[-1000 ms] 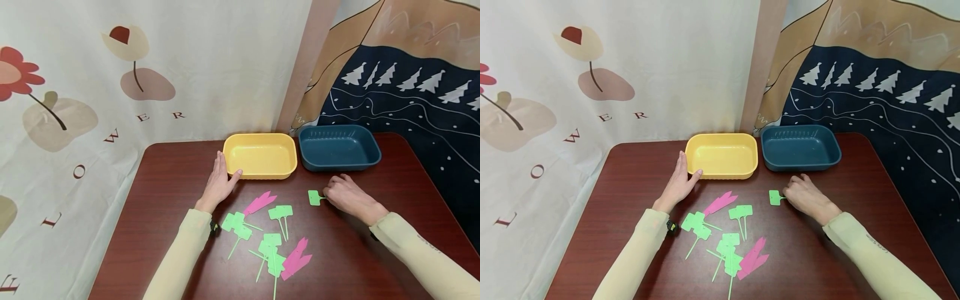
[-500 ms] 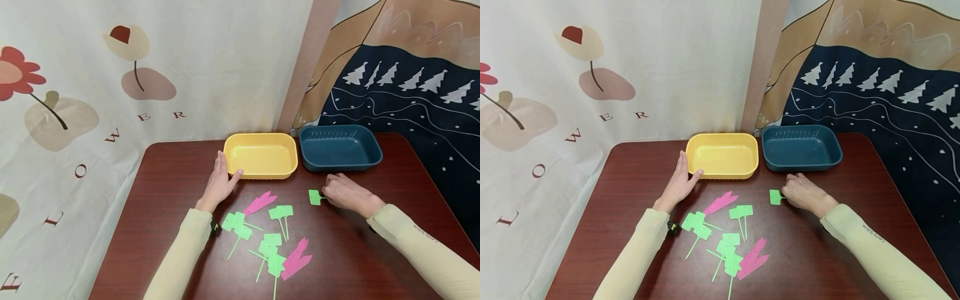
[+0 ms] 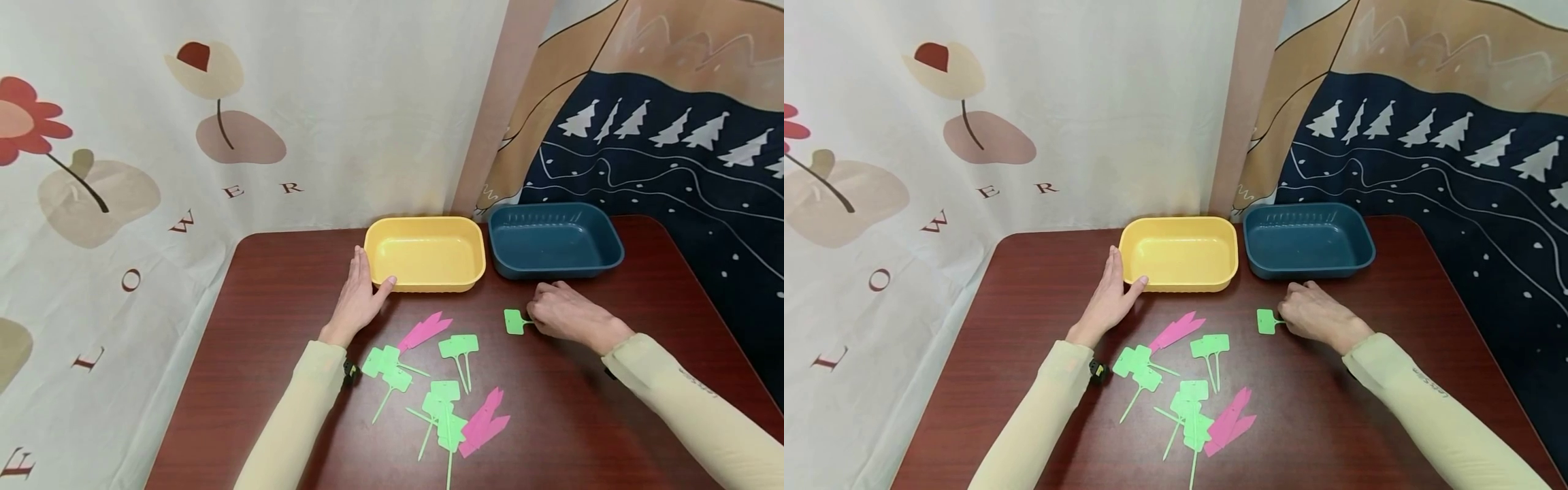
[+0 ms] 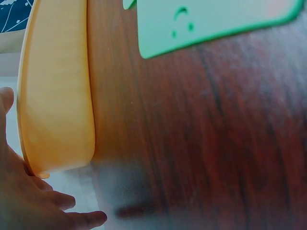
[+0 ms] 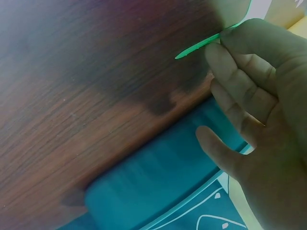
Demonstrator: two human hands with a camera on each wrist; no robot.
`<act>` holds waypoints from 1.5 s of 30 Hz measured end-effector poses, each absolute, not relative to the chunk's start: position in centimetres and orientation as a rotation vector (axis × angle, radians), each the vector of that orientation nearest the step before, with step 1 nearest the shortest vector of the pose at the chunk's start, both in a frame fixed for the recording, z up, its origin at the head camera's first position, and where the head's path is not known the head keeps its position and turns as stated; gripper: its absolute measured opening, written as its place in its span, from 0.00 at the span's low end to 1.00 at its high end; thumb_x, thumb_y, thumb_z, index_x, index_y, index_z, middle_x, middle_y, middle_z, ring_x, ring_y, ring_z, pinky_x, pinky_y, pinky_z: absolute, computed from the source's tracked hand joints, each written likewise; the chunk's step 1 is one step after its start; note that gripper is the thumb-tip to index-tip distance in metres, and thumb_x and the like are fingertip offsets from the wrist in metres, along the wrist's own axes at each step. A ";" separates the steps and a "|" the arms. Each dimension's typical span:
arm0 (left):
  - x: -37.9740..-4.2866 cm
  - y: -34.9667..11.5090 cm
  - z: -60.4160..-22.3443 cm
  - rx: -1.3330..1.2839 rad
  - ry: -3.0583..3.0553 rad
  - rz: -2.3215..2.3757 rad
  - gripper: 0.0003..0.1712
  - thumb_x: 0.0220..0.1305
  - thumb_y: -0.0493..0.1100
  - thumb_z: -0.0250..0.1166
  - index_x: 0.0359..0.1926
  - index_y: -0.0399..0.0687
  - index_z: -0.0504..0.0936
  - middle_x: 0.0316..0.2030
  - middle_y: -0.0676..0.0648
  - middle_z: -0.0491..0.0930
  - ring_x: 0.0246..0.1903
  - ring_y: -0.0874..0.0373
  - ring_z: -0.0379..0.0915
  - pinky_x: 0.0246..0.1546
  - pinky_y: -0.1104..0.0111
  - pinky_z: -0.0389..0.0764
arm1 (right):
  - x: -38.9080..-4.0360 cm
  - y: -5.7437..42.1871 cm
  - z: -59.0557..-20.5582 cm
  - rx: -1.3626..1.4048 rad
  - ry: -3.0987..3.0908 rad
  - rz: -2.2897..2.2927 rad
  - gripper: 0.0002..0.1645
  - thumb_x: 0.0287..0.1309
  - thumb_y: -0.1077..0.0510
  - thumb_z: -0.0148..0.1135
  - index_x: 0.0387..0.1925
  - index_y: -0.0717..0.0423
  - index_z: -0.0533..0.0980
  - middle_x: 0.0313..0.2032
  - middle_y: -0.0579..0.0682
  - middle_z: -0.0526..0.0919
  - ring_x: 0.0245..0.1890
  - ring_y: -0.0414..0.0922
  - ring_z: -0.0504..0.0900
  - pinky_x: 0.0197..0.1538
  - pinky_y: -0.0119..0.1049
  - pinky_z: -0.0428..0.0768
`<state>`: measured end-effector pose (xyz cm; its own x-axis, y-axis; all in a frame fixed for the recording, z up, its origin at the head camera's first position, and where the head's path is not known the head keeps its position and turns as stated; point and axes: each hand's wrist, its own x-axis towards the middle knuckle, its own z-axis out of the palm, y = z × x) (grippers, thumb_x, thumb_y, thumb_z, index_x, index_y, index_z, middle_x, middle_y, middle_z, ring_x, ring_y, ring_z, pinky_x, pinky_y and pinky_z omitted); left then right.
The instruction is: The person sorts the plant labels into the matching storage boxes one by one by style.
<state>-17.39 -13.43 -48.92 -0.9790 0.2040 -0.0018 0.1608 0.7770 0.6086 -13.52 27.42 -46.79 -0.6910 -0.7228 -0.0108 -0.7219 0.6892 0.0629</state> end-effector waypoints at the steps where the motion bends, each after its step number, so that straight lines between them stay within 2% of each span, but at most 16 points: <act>1: -17.4 -13.5 -48.9 0.300 2.897 0.983 0.58 0.76 0.69 0.50 0.81 0.35 0.31 0.82 0.38 0.28 0.81 0.38 0.32 0.76 0.46 0.50 | -13.5 27.4 -46.8 1.224 -2.876 -0.099 0.09 0.50 0.61 0.78 0.23 0.52 0.82 0.19 0.42 0.78 0.31 0.47 0.76 0.38 0.49 0.78; 6: -17.4 -13.5 -48.9 0.309 2.905 0.989 0.58 0.76 0.68 0.51 0.81 0.34 0.31 0.82 0.36 0.29 0.80 0.38 0.32 0.76 0.47 0.49 | -13.5 27.4 -46.6 1.225 -2.881 -0.102 0.10 0.50 0.59 0.79 0.23 0.51 0.82 0.20 0.42 0.78 0.31 0.47 0.75 0.38 0.49 0.77; 14: -17.4 -13.4 -49.1 0.307 2.916 0.982 0.58 0.77 0.68 0.50 0.81 0.33 0.32 0.82 0.35 0.31 0.80 0.38 0.33 0.77 0.50 0.48 | -13.9 27.0 -46.6 1.270 -2.873 -0.139 0.11 0.50 0.64 0.75 0.19 0.52 0.82 0.17 0.44 0.76 0.28 0.47 0.75 0.35 0.47 0.76; 20: -17.4 -13.4 -49.1 0.305 2.920 0.974 0.58 0.77 0.68 0.50 0.81 0.34 0.31 0.82 0.35 0.30 0.81 0.38 0.33 0.77 0.49 0.49 | -14.0 26.9 -46.6 1.275 -2.889 -0.145 0.11 0.49 0.64 0.75 0.18 0.51 0.81 0.17 0.44 0.76 0.28 0.47 0.75 0.35 0.47 0.76; 28: -17.4 -13.4 -49.2 0.312 2.908 0.980 0.58 0.77 0.69 0.49 0.81 0.34 0.30 0.82 0.35 0.30 0.80 0.38 0.32 0.77 0.49 0.48 | -13.9 27.1 -46.4 1.261 -2.899 -0.137 0.10 0.49 0.61 0.77 0.20 0.51 0.81 0.18 0.42 0.76 0.28 0.46 0.75 0.35 0.47 0.77; 35: -17.4 -13.5 -49.2 0.308 2.915 0.976 0.58 0.77 0.69 0.49 0.81 0.34 0.31 0.82 0.36 0.30 0.81 0.39 0.32 0.77 0.50 0.47 | -13.7 27.1 -46.3 1.220 -2.961 -0.108 0.10 0.48 0.59 0.80 0.28 0.50 0.82 0.25 0.44 0.80 0.30 0.47 0.76 0.40 0.50 0.79; 45: -17.3 -13.4 -49.1 0.309 2.917 1.006 0.57 0.77 0.68 0.50 0.81 0.34 0.31 0.82 0.35 0.31 0.80 0.38 0.33 0.77 0.51 0.48 | -13.6 27.1 -46.6 1.249 -2.897 -0.134 0.12 0.47 0.64 0.76 0.19 0.50 0.79 0.19 0.45 0.76 0.25 0.46 0.74 0.32 0.45 0.73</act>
